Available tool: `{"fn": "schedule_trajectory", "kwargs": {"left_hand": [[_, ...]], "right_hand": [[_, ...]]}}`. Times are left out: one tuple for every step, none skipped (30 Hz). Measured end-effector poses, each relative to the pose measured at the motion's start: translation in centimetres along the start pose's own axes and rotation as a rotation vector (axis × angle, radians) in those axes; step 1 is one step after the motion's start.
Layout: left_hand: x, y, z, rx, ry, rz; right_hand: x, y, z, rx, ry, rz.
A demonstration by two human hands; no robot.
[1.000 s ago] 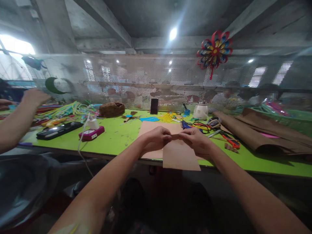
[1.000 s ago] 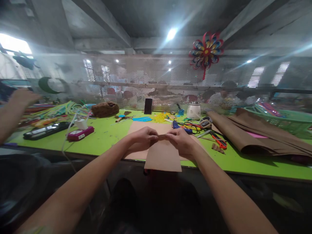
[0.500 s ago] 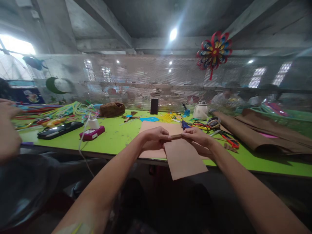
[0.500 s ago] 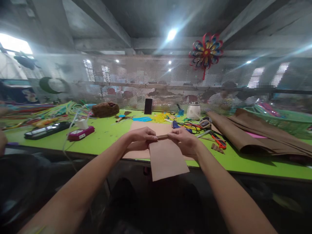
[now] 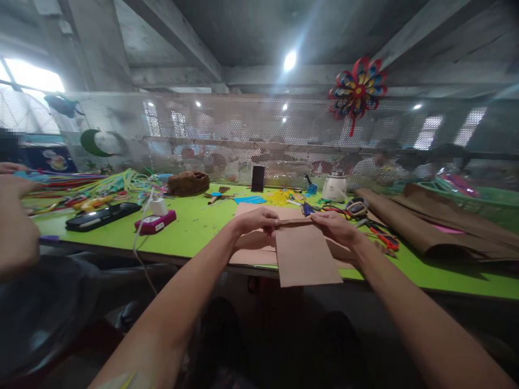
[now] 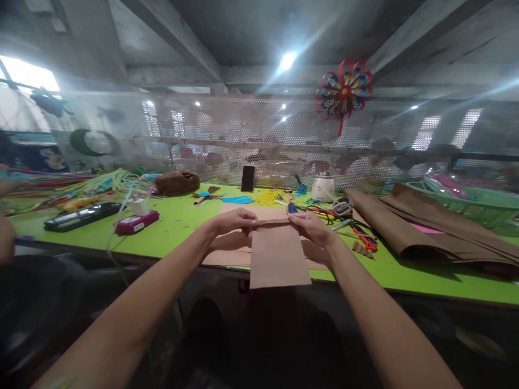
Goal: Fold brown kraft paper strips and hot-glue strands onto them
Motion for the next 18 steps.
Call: {"fn": "schedule_trajectory", "kwargs": {"left_hand": [[-0.1, -0.1, 0.0, -0.001, 0.009, 0.017], [-0.2, -0.1, 0.0, -0.002, 0.018, 0.043], [-0.3, -0.1, 0.0, 0.001, 0.029, 0.084], [-0.3, 0.0, 0.0, 0.008, 0.036, 0.140], [-0.2, 0.1, 0.0, 0.018, 0.036, 0.207], [0.0, 0.3, 0.0, 0.030, 0.024, 0.277], [0.3, 0.5, 0.0, 0.043, 0.006, 0.346], [0.6, 0.7, 0.0, 0.051, -0.022, 0.407], [1.1, 0.8, 0.0, 0.052, -0.058, 0.456], [1.5, 1.0, 0.1, 0.050, -0.095, 0.495], [2.0, 1.1, 0.1, 0.047, -0.136, 0.522], [2.4, 1.2, 0.1, 0.042, -0.176, 0.540], [2.8, 1.3, 0.2, 0.040, -0.209, 0.548], [3.2, 1.3, 0.2, 0.036, -0.236, 0.548], [3.4, 1.3, 0.3, 0.034, -0.252, 0.542], [3.7, 1.2, 0.3, 0.027, -0.265, 0.525], [3.8, 1.0, 0.4, 0.022, -0.253, 0.505], [3.7, 0.7, 0.4, 0.019, -0.215, 0.482]], "right_hand": [[0.0, -0.3, 0.0, -0.018, 0.010, -0.026], [0.1, -0.7, 0.1, -0.045, 0.026, -0.052], [0.2, -1.2, 0.2, -0.078, 0.042, -0.077], [0.3, -1.6, 0.4, -0.111, 0.057, -0.100], [0.6, -2.1, 0.7, -0.141, 0.067, -0.117], [1.0, -2.5, 0.9, -0.162, 0.065, -0.132], [1.6, -2.8, 1.1, -0.166, 0.043, -0.147], [2.4, -3.1, 1.3, -0.156, 0.006, -0.164], [3.2, -3.3, 1.4, -0.138, -0.049, -0.192], [4.1, -3.5, 1.4, -0.115, -0.114, -0.221], [4.9, -3.7, 1.5, -0.096, -0.180, -0.245], [5.6, -4.0, 1.4, -0.084, -0.239, -0.255], [6.2, -4.3, 1.4, -0.082, -0.288, -0.251], [6.7, -4.6, 1.3, -0.091, -0.326, -0.234], [7.2, -4.9, 1.2, -0.109, -0.351, -0.209], [7.5, -5.2, 1.1, -0.132, -0.367, -0.176], [7.9, -5.5, 1.1, -0.163, -0.377, -0.145], [8.3, -5.7, 1.1, -0.192, -0.389, -0.119]]}}
Point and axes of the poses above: each hand's wrist, its own z-axis away from the middle knuckle, its own x-axis out of the palm, y = z × x, the point moved 6 cm from there along -z, towards the middle knuckle, and after that the axes turned 11 degrees about -z, right-handed, at the moved point
